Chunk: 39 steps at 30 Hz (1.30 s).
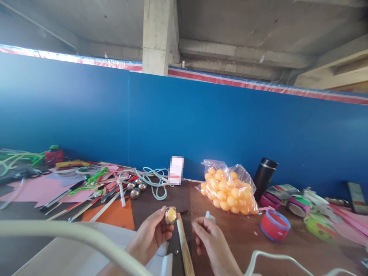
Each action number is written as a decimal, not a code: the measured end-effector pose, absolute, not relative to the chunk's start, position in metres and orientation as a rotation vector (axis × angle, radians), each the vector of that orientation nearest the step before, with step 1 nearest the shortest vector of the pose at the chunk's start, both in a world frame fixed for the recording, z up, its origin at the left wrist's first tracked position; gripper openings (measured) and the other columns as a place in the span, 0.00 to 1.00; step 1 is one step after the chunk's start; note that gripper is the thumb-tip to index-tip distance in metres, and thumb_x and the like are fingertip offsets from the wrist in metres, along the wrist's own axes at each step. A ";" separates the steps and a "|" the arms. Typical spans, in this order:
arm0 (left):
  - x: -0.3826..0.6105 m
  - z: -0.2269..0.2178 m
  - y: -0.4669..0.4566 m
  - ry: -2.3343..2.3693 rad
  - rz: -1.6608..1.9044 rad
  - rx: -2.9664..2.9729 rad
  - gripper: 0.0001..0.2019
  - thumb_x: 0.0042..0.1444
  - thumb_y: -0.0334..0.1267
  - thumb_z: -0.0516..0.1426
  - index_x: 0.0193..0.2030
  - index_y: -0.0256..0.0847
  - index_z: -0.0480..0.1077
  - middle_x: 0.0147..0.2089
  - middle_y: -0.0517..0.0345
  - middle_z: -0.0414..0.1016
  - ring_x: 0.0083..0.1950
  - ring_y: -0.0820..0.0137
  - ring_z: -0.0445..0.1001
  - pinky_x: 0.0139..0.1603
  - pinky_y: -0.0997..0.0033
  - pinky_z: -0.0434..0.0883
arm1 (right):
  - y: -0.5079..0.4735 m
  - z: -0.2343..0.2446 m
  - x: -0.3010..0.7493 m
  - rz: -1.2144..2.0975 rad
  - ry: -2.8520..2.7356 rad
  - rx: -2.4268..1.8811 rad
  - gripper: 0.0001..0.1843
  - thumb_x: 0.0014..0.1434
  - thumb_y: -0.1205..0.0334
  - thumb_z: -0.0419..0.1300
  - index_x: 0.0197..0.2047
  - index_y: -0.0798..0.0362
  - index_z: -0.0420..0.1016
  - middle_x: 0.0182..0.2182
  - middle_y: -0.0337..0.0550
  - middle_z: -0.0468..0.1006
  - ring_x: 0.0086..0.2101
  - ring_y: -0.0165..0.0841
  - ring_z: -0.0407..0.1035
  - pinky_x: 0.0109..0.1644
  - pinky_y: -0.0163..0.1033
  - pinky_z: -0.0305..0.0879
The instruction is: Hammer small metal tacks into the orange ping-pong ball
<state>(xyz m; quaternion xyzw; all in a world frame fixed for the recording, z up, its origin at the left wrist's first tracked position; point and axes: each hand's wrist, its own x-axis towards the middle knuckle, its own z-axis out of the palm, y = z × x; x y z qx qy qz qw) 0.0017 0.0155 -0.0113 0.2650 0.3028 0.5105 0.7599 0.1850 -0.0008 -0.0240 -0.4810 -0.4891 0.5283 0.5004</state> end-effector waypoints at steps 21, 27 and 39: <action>-0.003 -0.011 0.014 0.694 1.206 0.742 0.16 0.52 0.44 0.56 0.44 0.35 0.69 0.39 0.48 0.76 0.26 0.76 0.70 0.23 0.78 0.68 | -0.033 -0.011 0.148 0.137 -2.137 -1.804 0.09 0.49 0.69 0.56 0.30 0.48 0.75 0.31 0.43 0.73 0.28 0.35 0.71 0.28 0.34 0.57; -0.002 -0.013 0.016 0.681 1.200 0.719 0.16 0.52 0.43 0.56 0.44 0.35 0.68 0.38 0.48 0.76 0.26 0.76 0.71 0.23 0.78 0.68 | -0.029 -0.020 0.147 0.159 -2.130 -1.786 0.08 0.50 0.71 0.54 0.28 0.51 0.72 0.30 0.42 0.73 0.27 0.33 0.71 0.26 0.33 0.57; 0.000 -0.013 0.017 0.634 1.140 0.593 0.15 0.52 0.43 0.56 0.41 0.33 0.70 0.37 0.47 0.77 0.25 0.76 0.71 0.24 0.78 0.70 | -0.018 -0.023 0.150 1.206 -1.332 -1.297 0.13 0.49 0.52 0.60 0.27 0.53 0.65 0.15 0.35 0.73 0.11 0.23 0.60 0.14 0.28 0.55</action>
